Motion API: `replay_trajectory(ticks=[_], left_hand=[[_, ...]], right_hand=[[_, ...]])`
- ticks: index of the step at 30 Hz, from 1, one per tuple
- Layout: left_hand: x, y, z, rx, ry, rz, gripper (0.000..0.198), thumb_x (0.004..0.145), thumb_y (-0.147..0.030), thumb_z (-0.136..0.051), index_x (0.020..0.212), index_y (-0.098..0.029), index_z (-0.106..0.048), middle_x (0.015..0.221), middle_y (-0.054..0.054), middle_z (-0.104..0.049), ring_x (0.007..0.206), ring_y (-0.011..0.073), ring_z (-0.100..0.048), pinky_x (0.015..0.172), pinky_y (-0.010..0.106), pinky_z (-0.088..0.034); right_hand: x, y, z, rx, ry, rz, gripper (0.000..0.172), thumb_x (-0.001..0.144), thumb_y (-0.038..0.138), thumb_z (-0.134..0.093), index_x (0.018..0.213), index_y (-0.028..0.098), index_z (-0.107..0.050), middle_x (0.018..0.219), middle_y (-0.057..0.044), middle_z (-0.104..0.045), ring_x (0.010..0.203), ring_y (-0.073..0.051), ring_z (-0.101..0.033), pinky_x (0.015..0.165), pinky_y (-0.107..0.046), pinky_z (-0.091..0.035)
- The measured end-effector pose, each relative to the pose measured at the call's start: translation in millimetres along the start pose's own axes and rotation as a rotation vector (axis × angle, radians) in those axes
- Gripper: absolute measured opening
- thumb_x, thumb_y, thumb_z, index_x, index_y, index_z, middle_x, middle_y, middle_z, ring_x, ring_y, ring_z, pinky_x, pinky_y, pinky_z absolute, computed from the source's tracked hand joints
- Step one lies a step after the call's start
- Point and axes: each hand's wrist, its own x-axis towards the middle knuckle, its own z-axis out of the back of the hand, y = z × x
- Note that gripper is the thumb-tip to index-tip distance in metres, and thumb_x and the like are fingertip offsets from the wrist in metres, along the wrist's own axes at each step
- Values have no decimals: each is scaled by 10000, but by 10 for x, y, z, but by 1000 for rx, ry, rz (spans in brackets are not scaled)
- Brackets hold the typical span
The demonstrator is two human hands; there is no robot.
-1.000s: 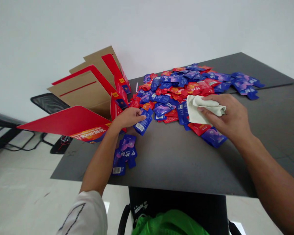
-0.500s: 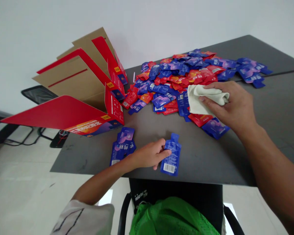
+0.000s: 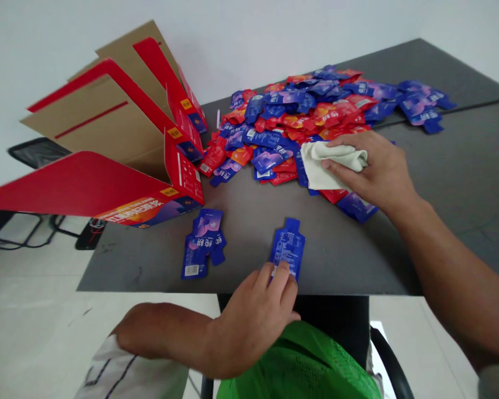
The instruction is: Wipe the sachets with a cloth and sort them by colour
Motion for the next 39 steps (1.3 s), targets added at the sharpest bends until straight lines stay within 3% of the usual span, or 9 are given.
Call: replay_trajectory(ticks=[5,14,19,23,26,30,34,37,39], left_hand=[[-85,-63,-61,117,-12,-95,377,993,-198,-593,1346,-73,-636,1385,180,-637,1203,282,-658,964,356,-606],[81,48,-135,116,-79,-100,290,993,-140,-549,1242,-82,-685,1285,175,-691,1097,270,-715,790,323,-650],[153,62,-166,132,-84,-90,248,992,-136,-544,1176,-88,-704,1271,190,-698,1102,280,-723,775,322,-646],[91,3,-176,157,-109,-102,307,991,-166,-548,1218,-30,-705,1260,255,-713,1168,318,-720,901,363,-633],[33,-58,-209,144,-104,-111,263,976,-174,-575,1129,-40,-743,1091,238,-778,1058,306,-768,908,368,-634],[-15,-102,-263,191,-120,-138,376,1014,-255,-563,1207,24,-725,1148,291,-764,1135,341,-756,956,394,-626],[-39,-103,-277,250,-104,-165,449,960,-197,-590,1332,41,-670,1291,316,-694,1253,373,-695,985,418,-623],[-44,-95,-266,277,-93,-167,435,957,-168,-571,1336,16,-680,1290,301,-700,1259,356,-694,977,409,-629],[-42,-96,-256,276,-102,-167,435,951,-164,-573,1329,18,-685,1281,301,-705,1253,353,-699,983,411,-626]], right_hand=[[-11,78,-27,50,61,-12,387,981,470,-673,1266,208,-688,1220,-105,-753,1100,-235,-684,954,-363,-512],[6,184,7,103,95,-2,382,968,449,-691,1252,193,-692,1195,-105,-759,1045,-229,-712,933,-347,-537],[-42,440,94,186,325,158,369,984,437,-668,1291,233,-655,1223,-91,-729,1070,-233,-701,937,-366,-553],[-389,772,52,247,561,304,399,967,320,-667,1358,252,-626,1235,-96,-700,1078,-247,-699,881,-373,-594],[-664,927,-43,221,628,369,447,908,212,-706,1347,261,-642,1226,-93,-704,1057,-257,-694,859,-393,-608],[-712,839,-231,159,625,392,481,890,165,-717,1348,285,-637,1262,-96,-691,1092,-264,-665,884,-402,-600],[-412,553,-398,18,593,384,526,886,148,-705,1389,270,-612,1253,-121,-669,1116,-294,-644,933,-437,-576],[-225,479,-374,-117,520,351,466,917,164,-663,1377,225,-624,1261,-154,-662,1088,-329,-645,904,-471,-573],[-246,584,-286,-103,439,314,431,959,222,-626,1389,210,-611,1303,-170,-647,1118,-335,-638,906,-469,-566]])
